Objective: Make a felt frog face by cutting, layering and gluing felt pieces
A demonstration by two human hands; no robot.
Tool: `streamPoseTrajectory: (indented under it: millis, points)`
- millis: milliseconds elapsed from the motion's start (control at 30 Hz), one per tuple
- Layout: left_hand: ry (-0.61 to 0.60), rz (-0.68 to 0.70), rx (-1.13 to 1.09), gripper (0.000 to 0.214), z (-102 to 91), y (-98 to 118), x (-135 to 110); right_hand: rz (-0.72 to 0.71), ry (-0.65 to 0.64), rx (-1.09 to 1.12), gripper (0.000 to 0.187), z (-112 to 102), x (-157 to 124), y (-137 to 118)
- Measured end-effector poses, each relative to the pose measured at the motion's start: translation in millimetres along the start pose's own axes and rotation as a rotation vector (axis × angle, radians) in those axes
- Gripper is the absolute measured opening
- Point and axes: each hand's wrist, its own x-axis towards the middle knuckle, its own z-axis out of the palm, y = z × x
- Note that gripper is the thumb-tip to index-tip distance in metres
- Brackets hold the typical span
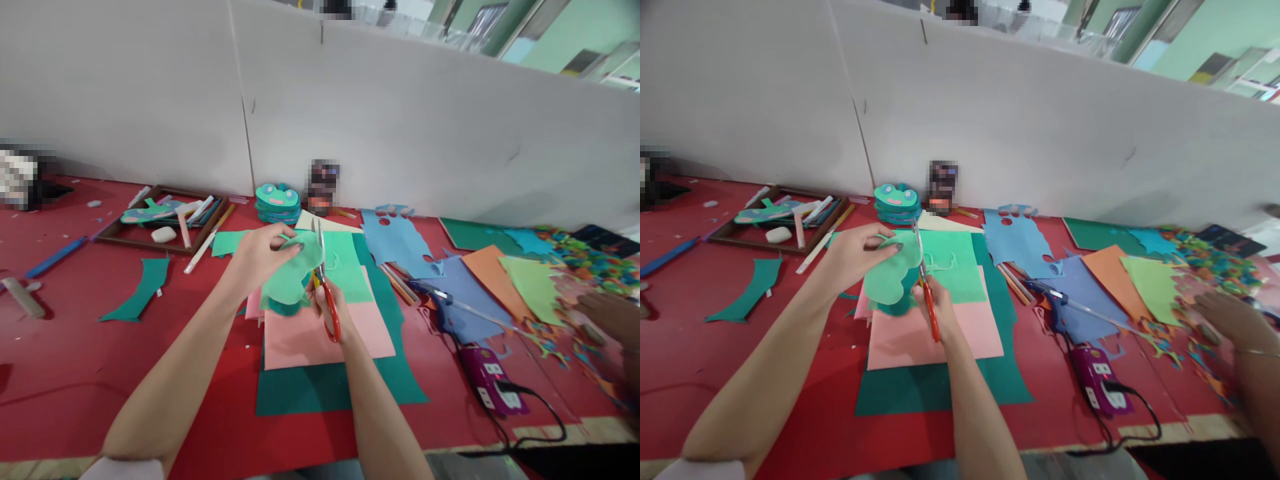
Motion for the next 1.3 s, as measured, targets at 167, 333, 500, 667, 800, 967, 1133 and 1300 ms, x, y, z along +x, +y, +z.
streamPoseTrajectory:
  millis: [167, 333, 500, 667, 800, 967, 1133, 1300]
  points:
    - [-0.02, -0.003, 0.02, 0.024, 2.1, 0, 0, 0.025, 0.028, -0.013, 0.047, 1, -1, -4]
    - [-0.047, 0.008, 0.037, 0.023, 4.6, 1, 0, 0.048, 0.049, -0.038, 0.048, 3, -2, -8]
    - [-0.062, 0.003, 0.032, 0.021, 5.1, 3, 0, 0.077, 0.056, -0.004, 0.049, 5, -2, -11]
    - [-0.058, 0.009, 0.025, 0.021, 4.4, 4, 0, 0.079, 0.063, -0.002, 0.051, 6, -2, -13]
    - [-0.048, -0.015, 0.025, 0.021, 3.9, 5, -1, 0.086, 0.066, -0.003, 0.05, 6, -3, -13]
    - [-0.054, -0.025, 0.012, 0.022, 3.0, 4, 0, 0.103, 0.062, 0.044, 0.05, 6, -2, -12]
    - [-0.041, 0.011, -0.001, 0.023, 1.0, -1, 1, 0.099, 0.046, 0.092, 0.052, 5, 0, -5]
    - [-0.028, 0.029, -0.019, 0.022, -0.6, -5, 3, 0.076, 0.055, 0.028, 0.051, 4, 0, 2]
